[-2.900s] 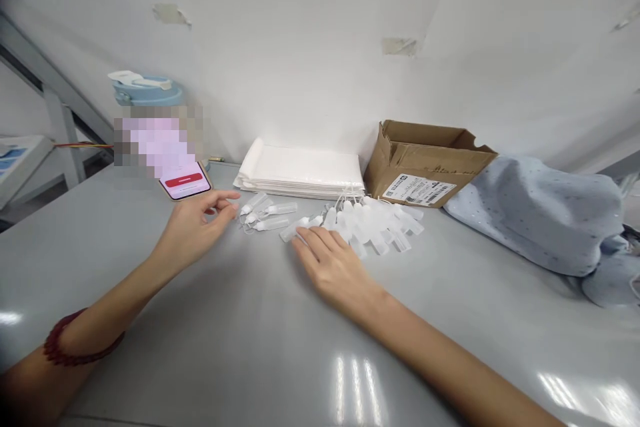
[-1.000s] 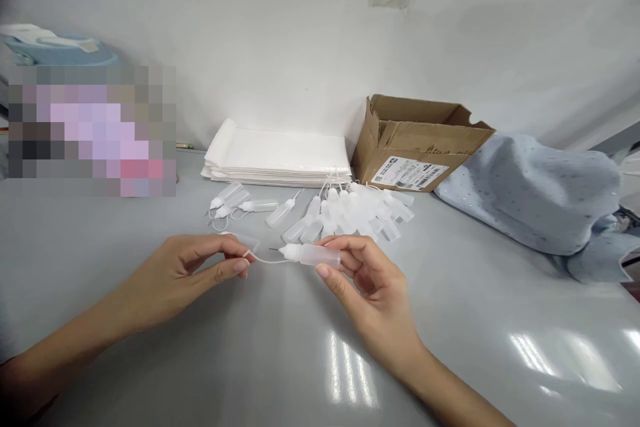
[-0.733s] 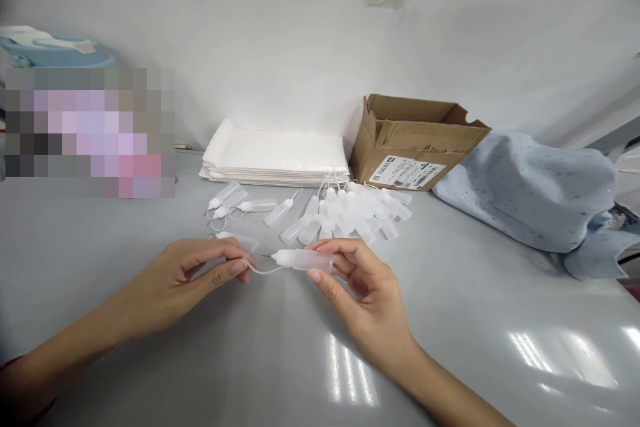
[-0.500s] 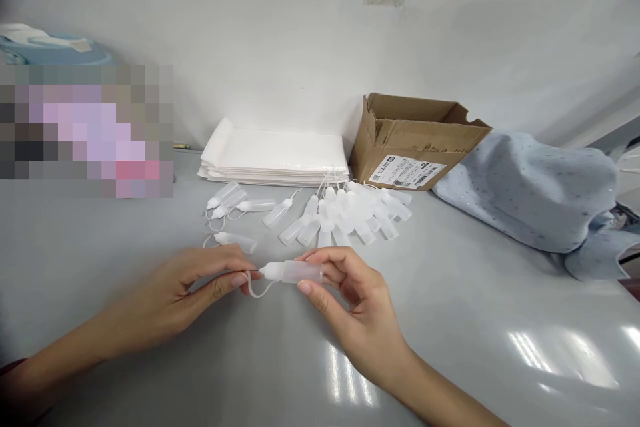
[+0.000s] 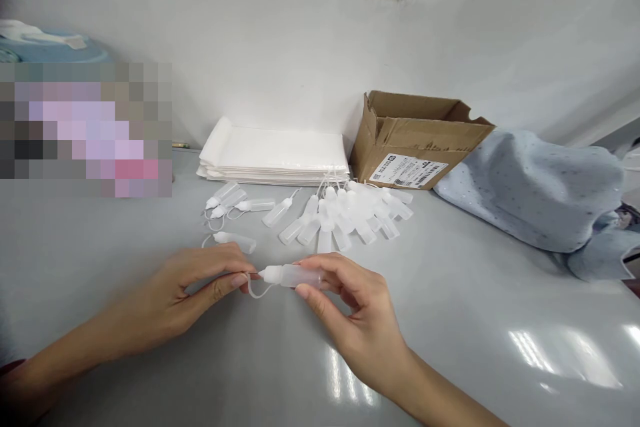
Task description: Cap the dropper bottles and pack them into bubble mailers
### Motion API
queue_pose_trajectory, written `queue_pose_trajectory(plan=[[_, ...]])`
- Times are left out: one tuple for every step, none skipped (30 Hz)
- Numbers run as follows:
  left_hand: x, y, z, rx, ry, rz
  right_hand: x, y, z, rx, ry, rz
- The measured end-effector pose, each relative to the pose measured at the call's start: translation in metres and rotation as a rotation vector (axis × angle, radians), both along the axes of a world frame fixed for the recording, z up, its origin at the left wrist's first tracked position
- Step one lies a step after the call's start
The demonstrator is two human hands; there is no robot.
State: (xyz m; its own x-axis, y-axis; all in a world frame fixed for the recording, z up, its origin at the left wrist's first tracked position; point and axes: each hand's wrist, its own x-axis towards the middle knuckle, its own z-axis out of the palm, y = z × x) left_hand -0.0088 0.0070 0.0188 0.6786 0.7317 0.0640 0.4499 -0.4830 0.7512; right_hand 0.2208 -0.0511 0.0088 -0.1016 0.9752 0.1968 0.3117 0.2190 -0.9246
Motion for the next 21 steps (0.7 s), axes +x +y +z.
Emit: queue_pose_trajectory(plan=[[0.0, 0.0, -0.002, 0.017, 0.002, -0.016, 0.001, 0.0, 0.0, 0.041, -0.03, 0.001], [-0.001, 0.0, -0.004, 0.03, 0.008, -0.031, 0.001, 0.0, 0.001, 0.084, -0.059, 0.006], [-0.001, -0.001, -0.005, 0.041, 0.017, -0.045, 0.002, 0.0, 0.002, 0.125, -0.087, 0.018], [-0.001, -0.001, -0.006, 0.05, 0.028, -0.058, 0.002, -0.001, 0.002, 0.162, -0.113, 0.033], [-0.001, -0.001, -0.007, 0.059, 0.038, -0.07, 0.002, -0.001, 0.003, 0.194, -0.135, 0.049], [-0.001, -0.002, -0.007, 0.068, 0.043, -0.082, 0.002, -0.001, 0.004, 0.216, -0.155, 0.062], [-0.001, -0.002, -0.008, 0.075, 0.044, -0.095, 0.002, -0.001, 0.004, 0.23, -0.171, 0.07], [0.0, -0.003, -0.008, 0.084, 0.039, -0.104, 0.002, -0.001, 0.004, 0.237, -0.182, 0.075], [0.0, -0.003, -0.008, 0.091, 0.033, -0.11, 0.002, -0.001, 0.005, 0.239, -0.187, 0.074], [0.0, -0.003, -0.008, 0.095, 0.029, -0.114, 0.001, -0.001, 0.004, 0.24, -0.189, 0.071], [0.0, -0.003, -0.009, 0.096, 0.026, -0.117, 0.001, -0.001, 0.004, 0.24, -0.187, 0.068], [0.0, -0.003, -0.01, 0.096, 0.025, -0.118, 0.0, 0.0, 0.004, 0.243, -0.184, 0.067], [0.0, -0.004, -0.01, 0.096, 0.022, -0.12, 0.0, 0.0, 0.003, 0.247, -0.179, 0.066], [0.0, -0.004, -0.011, 0.097, 0.019, -0.121, -0.001, 0.0, 0.003, 0.248, -0.174, 0.068], [0.0, -0.004, -0.012, 0.1, 0.016, -0.123, -0.001, 0.0, 0.002, 0.247, -0.168, 0.069], [0.0, -0.004, -0.012, 0.107, 0.012, -0.122, -0.001, -0.001, 0.002, 0.242, -0.163, 0.069], [0.001, -0.005, -0.012, 0.116, 0.009, -0.122, -0.002, -0.001, 0.001, 0.235, -0.158, 0.066], [0.001, -0.005, -0.012, 0.127, 0.005, -0.118, -0.002, -0.001, 0.001, 0.228, -0.151, 0.062], [0.001, -0.006, -0.012, 0.139, 0.0, -0.111, -0.002, -0.002, 0.0, 0.221, -0.145, 0.057], [0.002, -0.007, -0.012, 0.152, -0.01, -0.106, -0.002, -0.002, 0.0, 0.218, -0.138, 0.052], [0.002, -0.007, -0.011, 0.162, -0.019, -0.099, -0.003, -0.003, -0.001, 0.221, -0.132, 0.048]])
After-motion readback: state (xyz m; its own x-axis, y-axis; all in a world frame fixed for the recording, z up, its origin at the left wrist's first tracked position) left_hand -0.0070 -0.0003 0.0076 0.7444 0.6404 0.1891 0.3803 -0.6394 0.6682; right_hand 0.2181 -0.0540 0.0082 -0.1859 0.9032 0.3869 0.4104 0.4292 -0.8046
